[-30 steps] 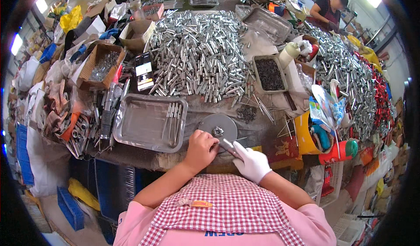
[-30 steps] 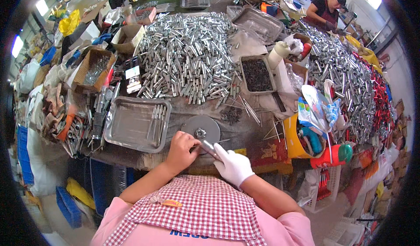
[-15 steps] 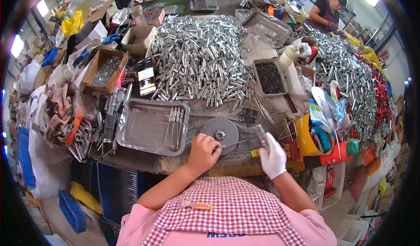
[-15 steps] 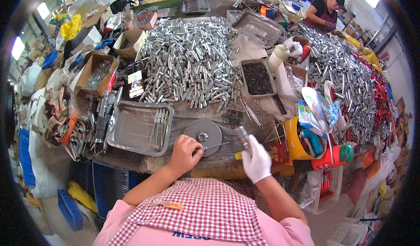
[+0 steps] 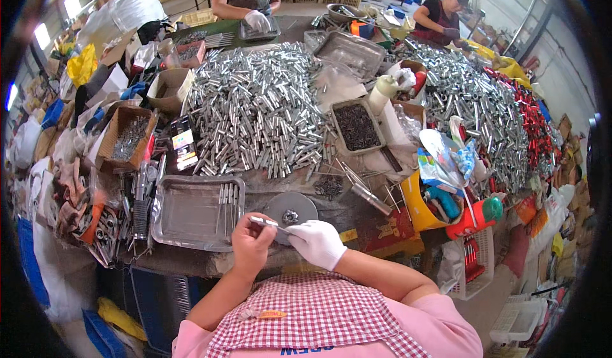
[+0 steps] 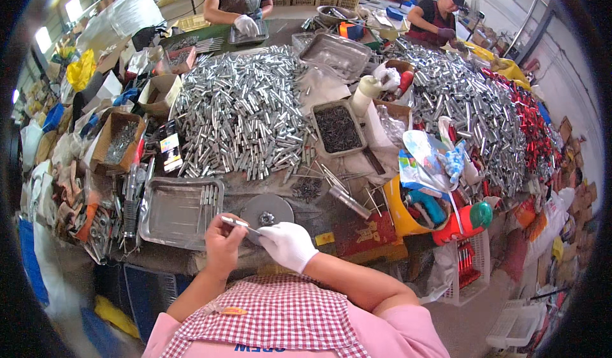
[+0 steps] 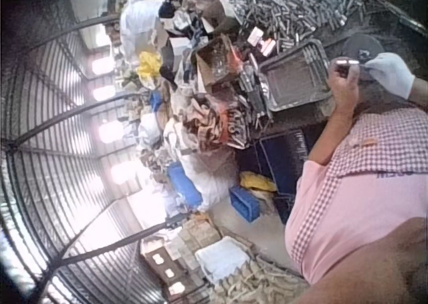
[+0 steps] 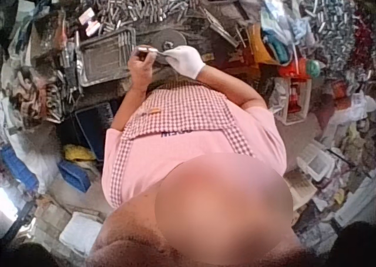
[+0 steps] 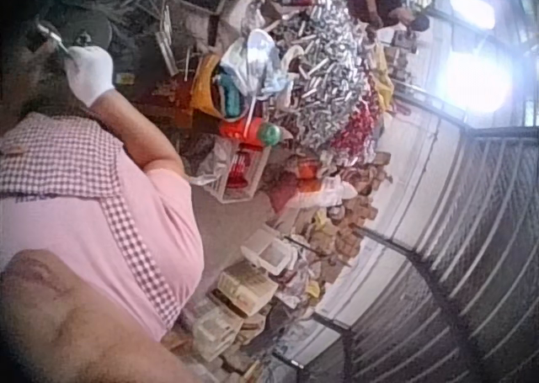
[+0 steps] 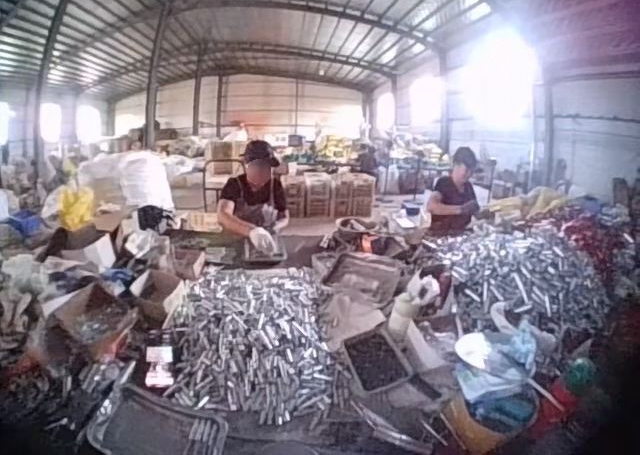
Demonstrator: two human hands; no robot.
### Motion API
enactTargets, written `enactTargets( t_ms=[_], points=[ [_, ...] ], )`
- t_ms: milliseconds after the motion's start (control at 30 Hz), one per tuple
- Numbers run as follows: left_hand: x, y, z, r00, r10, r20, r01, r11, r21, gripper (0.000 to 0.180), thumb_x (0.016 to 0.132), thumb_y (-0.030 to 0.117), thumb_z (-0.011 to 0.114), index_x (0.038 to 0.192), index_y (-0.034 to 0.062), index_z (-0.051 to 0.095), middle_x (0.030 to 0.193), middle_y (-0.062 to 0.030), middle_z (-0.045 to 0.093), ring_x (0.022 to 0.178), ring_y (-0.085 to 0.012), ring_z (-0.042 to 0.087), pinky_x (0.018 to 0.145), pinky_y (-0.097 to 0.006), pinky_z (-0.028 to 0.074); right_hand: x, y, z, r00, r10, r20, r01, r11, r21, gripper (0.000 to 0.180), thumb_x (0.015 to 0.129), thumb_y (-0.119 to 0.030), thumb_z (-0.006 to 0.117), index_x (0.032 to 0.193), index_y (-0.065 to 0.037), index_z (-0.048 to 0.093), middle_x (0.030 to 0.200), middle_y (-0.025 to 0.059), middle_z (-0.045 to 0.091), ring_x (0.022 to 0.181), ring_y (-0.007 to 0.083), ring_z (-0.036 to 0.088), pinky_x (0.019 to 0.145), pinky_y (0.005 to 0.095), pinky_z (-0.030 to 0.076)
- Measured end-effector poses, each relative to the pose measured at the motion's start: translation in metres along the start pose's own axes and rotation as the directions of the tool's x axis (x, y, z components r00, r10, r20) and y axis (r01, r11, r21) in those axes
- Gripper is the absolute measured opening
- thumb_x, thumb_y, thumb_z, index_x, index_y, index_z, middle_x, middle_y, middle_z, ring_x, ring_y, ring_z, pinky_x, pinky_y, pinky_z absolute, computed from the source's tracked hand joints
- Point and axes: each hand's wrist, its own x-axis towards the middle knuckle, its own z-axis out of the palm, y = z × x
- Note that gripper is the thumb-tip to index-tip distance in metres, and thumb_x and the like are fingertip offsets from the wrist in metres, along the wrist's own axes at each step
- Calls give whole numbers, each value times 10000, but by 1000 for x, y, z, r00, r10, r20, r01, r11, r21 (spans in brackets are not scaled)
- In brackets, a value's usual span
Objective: Assembling small metal hardware components at a workbench.
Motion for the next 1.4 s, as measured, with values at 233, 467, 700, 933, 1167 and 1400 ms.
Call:
enactTargets(
  t_ms=[233, 467, 700, 933, 1167, 1400],
  points=[
    [4, 28, -11, 988, 100, -119, -94, 994, 58, 155, 937, 26, 577, 1090, 12, 556, 930, -27, 605, 775, -71, 562, 703, -224, 471, 30, -13, -8, 970, -91, 224, 45, 978, 202, 218, 859, -238, 624, 991, -73, 677, 797, 185, 654, 780, 384, 641, 711, 479, 503],
    [55, 66, -122, 958, -6, -288, 76, 970, 231, 264, 955, 28, 513, 1215, -11, 545, 879, -29, 575, 693, -97, 527, 655, -252, 464, 52, 82, -119, 969, 167, -183, -227, 893, -390, 242, 797, -164, 635, 1007, -68, 708, 924, 180, 688, 894, 370, 639, 835, 460, 507],
    [101, 20, -147, 972, -156, -176, 234, 572, 786, 278, 812, 133, 718, 1051, -3, 679, 825, -129, 694, 743, -210, 668, 694, -348, 522, 12, 194, -128, 919, 389, -70, -340, 690, -639, 171, 712, -96, 696, 881, -76, 720, 931, 158, 670, 951, 365, 613, 875, 448, 500],
    [110, 15, -135, 982, -118, -150, 190, 502, 844, 276, 711, 243, 827, 760, 10, 686, 725, -138, 688, 700, -242, 674, 676, -371, 530, 16, 198, -125, 949, 312, -31, -269, 759, -592, 68, 704, -86, 719, 743, -92, 663, 846, 150, 662, 865, 370, 609, 791, 453, 500],
    [116, 19, -130, 989, -3, -147, 134, 443, 886, 322, 755, 280, 833, 722, 7, 665, 668, -95, 674, 610, -182, 635, 600, -349, 505, 18, 194, -126, 966, 240, -96, -249, 762, -598, 94, 726, -74, 696, 776, -81, 617, 877, 144, 626, 862, 369, 587, 788, 463, 489],
    [154, 38, -84, 978, 201, -62, -12, 348, 937, 406, 735, 327, 815, 899, 16, 611, 811, -161, 700, 714, -343, 663, 708, -425, 521, 29, 149, -124, 935, 115, -337, -223, 927, -301, 87, 795, 11, 609, 851, -27, 555, 860, 179, 565, 824, 397, 561, 750, 445, 467]
  ],
)
